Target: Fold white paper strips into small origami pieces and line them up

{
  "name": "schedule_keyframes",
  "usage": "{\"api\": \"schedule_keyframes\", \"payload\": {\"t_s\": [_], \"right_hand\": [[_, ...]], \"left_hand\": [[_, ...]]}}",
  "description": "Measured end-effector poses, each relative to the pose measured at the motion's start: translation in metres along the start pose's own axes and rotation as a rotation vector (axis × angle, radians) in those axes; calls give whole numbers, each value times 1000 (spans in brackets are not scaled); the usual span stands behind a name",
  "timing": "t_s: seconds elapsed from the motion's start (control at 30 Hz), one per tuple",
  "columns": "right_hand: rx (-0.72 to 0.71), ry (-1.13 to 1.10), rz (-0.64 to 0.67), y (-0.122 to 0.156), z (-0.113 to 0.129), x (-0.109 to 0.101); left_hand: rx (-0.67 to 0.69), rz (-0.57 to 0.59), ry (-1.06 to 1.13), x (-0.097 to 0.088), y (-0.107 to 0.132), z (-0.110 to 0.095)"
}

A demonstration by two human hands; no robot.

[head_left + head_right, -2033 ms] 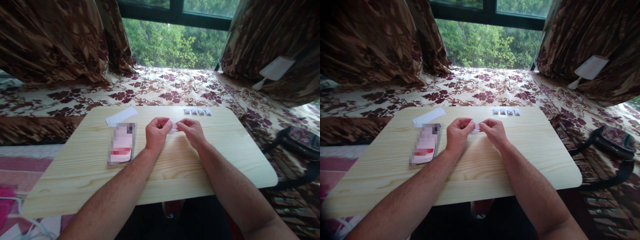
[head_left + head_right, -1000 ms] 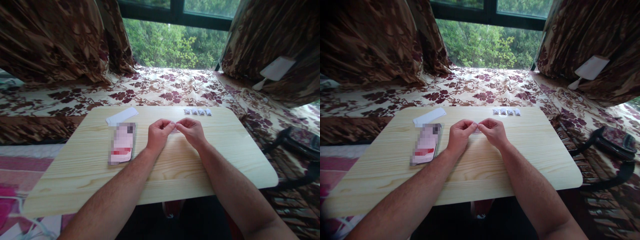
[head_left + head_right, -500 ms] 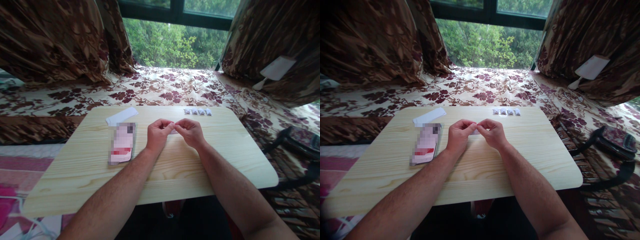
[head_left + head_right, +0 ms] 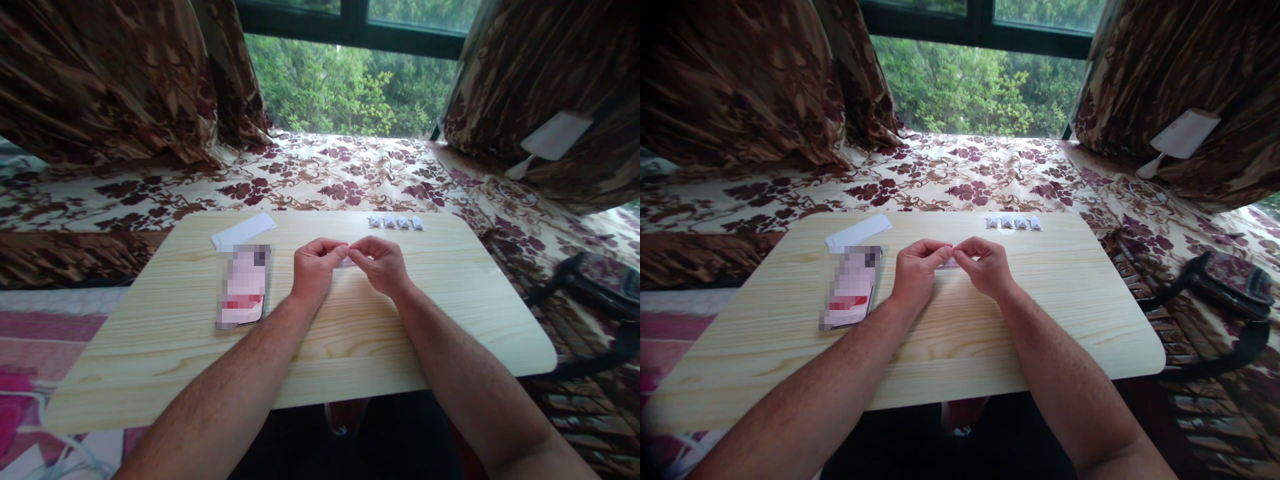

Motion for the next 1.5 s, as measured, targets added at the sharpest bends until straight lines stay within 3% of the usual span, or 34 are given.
{"api": "schedule_keyframes", "payload": {"t_s": [0.5,0.9,1.17,1.5], "right_hand": [[16,22,-19,0,2,0],[83,-84,-59,-2,-1,-2],[96,-125,-72,-3,2,-2],[127,-118,-71,-4,4,-2]], "left_hand": [[3,-3,6,1,0,-2],[-49,80,-11,2,0,3],[1,126,-101,0,-2,9],[-13,105,-86,-1,-2,9]]}}
Point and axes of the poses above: each hand's wrist, its own y-axis away from the middle knuckle, its own x-axis out of the palm, z = x × y, the point moved 2 cm from there along -y, towards the middle knuckle, and after that the axes turned 2 degrees about x, right-handed, at the moved point
